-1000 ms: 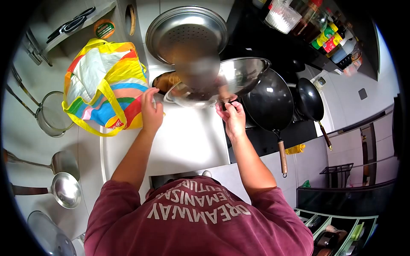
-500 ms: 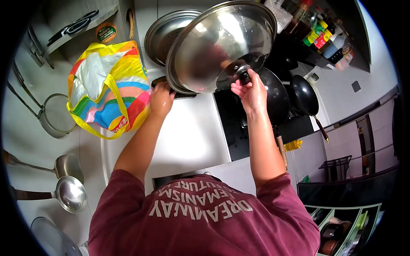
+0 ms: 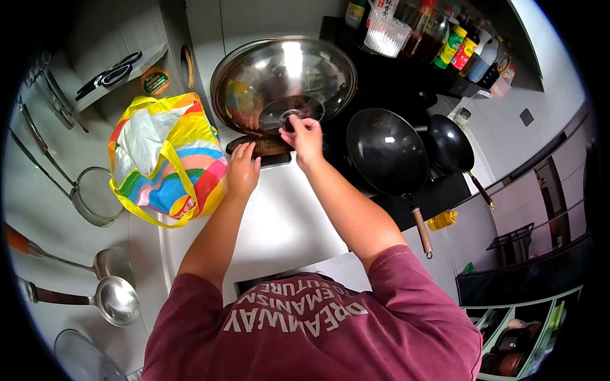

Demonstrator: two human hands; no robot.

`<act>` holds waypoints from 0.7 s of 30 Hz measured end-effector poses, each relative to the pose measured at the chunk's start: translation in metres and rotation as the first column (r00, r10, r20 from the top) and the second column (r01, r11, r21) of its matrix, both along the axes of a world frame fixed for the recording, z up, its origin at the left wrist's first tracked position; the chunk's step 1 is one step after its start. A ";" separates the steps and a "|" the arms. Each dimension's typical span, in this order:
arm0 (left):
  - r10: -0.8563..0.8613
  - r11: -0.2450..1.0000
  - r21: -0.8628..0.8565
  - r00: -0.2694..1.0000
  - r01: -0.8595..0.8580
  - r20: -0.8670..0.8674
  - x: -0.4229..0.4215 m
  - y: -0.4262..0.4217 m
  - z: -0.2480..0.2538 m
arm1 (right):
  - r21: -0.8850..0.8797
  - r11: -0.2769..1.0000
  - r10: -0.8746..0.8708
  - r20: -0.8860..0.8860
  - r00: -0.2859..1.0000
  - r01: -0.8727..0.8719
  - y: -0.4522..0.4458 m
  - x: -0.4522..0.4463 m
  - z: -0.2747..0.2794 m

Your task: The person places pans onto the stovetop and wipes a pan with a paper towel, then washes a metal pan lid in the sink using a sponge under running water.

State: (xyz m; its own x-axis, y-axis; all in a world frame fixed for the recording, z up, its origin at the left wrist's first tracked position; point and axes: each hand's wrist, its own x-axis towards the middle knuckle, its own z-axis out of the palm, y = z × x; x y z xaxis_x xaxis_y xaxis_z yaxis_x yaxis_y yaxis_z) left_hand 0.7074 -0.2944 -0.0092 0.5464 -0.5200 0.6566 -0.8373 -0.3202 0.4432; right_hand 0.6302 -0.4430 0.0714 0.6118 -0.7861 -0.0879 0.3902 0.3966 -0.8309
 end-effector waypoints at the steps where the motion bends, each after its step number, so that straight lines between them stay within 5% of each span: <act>1: -0.025 0.999 -0.025 0.999 0.024 -0.043 -0.003 0.000 0.008 | 0.010 1.000 -0.011 -0.036 0.999 0.012 -0.001 0.012 -0.014; 4: -0.063 0.996 -0.070 0.997 0.060 -0.045 -0.005 -0.003 0.027 | -0.029 0.999 0.020 -0.240 0.971 -0.028 -0.005 0.032 -0.039; 7: -0.051 0.997 -0.068 0.996 0.046 -0.067 0.000 -0.003 0.038 | -0.091 0.919 0.281 -0.529 0.801 -0.383 -0.023 0.025 -0.020; 16: -0.021 0.999 0.046 0.993 0.027 -0.118 0.009 -0.014 0.031 | -0.476 0.808 -0.026 -0.618 0.786 -0.347 -0.038 -0.028 -0.001; 19: -0.050 0.996 0.062 0.991 0.058 -0.122 0.007 -0.018 0.033 | -0.956 0.263 -0.471 -0.243 0.848 -0.128 -0.030 -0.041 0.003; 21: -0.075 0.995 0.057 0.986 0.085 -0.152 0.007 -0.020 0.039 | -0.992 -0.107 -0.512 0.001 0.859 -0.063 -0.038 -0.039 0.029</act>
